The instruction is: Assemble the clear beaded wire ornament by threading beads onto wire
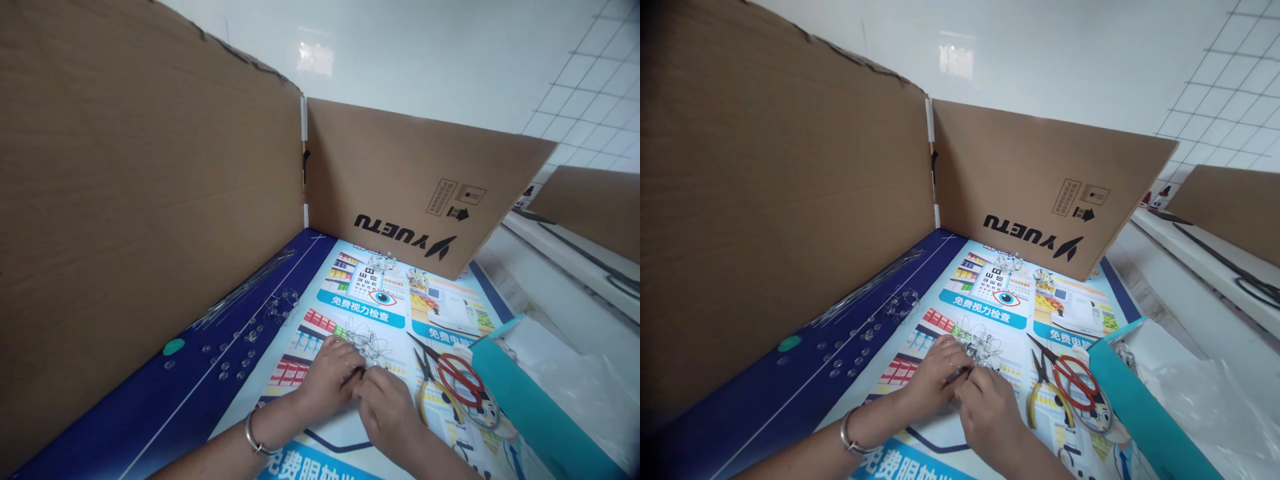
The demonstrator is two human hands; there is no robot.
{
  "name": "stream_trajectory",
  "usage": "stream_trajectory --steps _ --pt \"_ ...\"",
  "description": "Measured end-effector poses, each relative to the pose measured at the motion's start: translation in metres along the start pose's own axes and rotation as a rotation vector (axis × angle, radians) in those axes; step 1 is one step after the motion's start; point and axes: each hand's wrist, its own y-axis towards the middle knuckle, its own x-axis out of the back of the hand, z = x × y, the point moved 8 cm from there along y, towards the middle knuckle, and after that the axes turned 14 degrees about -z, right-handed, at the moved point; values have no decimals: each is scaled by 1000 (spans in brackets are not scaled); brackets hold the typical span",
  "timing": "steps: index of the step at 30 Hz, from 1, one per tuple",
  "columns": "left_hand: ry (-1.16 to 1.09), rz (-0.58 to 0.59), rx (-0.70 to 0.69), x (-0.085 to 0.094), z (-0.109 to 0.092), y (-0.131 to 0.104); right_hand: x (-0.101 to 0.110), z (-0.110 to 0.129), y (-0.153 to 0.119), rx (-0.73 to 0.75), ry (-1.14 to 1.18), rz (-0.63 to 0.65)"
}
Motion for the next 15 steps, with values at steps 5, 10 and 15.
stream_trajectory --steps 5,10,15 --pt "4 -13 8 2 2 1 -4 -2 -3 -14 -1 10" --pt "0 -54 0 5 3 1 -7 -2 -4 3 -23 39" --pt "15 -56 27 6 6 3 -17 1 -11 67 -95 112"
